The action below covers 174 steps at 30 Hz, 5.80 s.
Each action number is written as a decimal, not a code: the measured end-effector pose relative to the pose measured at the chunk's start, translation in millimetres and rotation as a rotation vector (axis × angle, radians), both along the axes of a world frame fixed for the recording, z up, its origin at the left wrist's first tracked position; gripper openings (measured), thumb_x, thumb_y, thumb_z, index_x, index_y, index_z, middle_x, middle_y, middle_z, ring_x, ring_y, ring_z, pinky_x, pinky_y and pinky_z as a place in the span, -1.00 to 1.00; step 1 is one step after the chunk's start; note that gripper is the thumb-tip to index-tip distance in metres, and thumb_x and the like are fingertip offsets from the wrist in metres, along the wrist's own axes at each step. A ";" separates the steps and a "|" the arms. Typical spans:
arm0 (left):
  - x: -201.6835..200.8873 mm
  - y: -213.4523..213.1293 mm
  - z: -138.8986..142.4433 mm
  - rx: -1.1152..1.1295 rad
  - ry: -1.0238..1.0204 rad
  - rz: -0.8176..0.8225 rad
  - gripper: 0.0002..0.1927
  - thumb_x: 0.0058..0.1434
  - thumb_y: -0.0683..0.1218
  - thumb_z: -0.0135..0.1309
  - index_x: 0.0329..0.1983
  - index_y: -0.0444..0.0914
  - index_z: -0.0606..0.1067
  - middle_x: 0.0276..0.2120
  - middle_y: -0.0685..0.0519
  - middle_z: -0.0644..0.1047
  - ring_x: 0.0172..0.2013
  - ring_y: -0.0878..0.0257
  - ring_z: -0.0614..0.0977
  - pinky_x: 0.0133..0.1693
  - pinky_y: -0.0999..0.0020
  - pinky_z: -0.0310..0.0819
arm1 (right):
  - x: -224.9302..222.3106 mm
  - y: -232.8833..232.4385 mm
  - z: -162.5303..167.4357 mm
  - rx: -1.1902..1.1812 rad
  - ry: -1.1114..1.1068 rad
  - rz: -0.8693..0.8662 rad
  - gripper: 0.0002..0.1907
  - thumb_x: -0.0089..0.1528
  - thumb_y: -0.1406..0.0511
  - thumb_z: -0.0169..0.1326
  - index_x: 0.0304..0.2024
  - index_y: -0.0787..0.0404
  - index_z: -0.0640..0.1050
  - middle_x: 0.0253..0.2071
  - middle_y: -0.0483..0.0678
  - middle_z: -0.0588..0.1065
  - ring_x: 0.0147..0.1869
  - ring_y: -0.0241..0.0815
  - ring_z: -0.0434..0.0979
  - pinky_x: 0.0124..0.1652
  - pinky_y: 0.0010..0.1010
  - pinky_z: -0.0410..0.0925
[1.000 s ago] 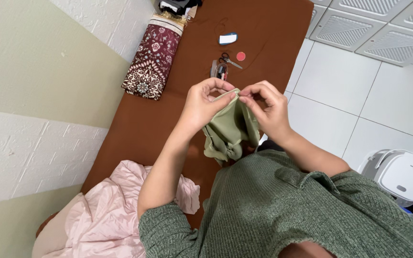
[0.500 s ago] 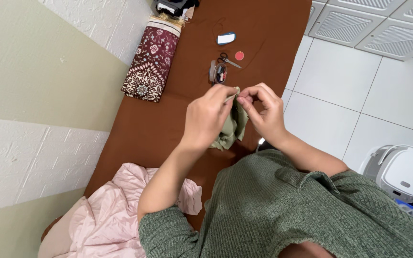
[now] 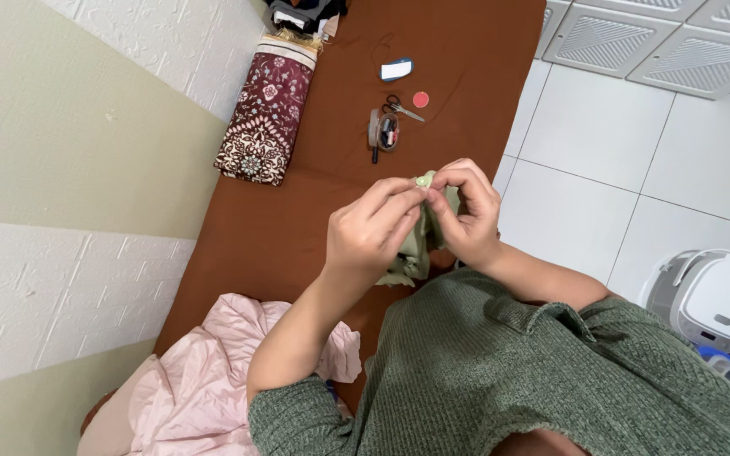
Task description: The person sits on a bed and hand-sews a green garment with a needle and thread, pulling stitches through the fabric. They use scissors to cut the thread and continue stitching and adjusting the garment.
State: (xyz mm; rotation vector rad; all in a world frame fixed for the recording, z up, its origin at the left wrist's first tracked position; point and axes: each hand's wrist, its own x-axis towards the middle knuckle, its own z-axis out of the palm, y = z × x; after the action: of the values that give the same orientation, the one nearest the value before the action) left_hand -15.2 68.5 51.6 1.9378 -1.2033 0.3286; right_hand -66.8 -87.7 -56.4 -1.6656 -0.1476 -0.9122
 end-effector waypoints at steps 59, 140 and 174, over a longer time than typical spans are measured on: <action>-22.0 -2.4 -19.9 -0.269 0.325 0.041 -0.82 0.18 -0.33 0.27 -0.15 -0.32 0.61 -0.16 -0.05 0.63 -0.17 0.22 0.71 -0.09 0.40 0.64 | -18.2 25.1 -16.0 0.333 0.013 0.087 -0.94 0.42 0.45 0.08 -0.08 0.34 0.47 -0.07 -0.10 0.39 -0.10 -0.38 0.37 -0.11 -0.58 0.31; 22.3 -0.3 -43.5 -0.207 0.519 0.187 -0.84 0.16 -0.34 0.26 -0.19 -0.32 0.64 -0.30 0.12 0.60 -0.48 0.49 0.34 -0.46 0.58 0.17 | 34.6 -16.5 -5.6 -0.197 -0.046 0.009 -0.86 0.21 0.54 0.26 -0.25 0.34 0.54 -0.26 0.03 0.49 -0.19 -0.10 0.47 -0.30 -0.42 0.34; -1.5 5.1 -36.0 0.008 -0.536 0.114 -0.89 0.23 -0.26 0.26 -0.17 -0.32 0.64 -0.06 -0.03 0.64 -0.49 0.32 0.53 -0.47 0.46 0.39 | 1.5 -47.1 52.6 -0.330 -0.083 0.199 -0.82 0.15 0.42 0.36 -0.21 0.22 0.65 -0.25 -0.11 0.46 -0.18 -0.17 0.45 -0.22 -0.38 0.35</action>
State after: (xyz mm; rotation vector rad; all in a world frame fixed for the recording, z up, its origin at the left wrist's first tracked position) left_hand -16.6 73.6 15.6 1.9923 -1.4236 0.9494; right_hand -65.3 -134.8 -3.9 -1.8760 -0.5358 -0.8369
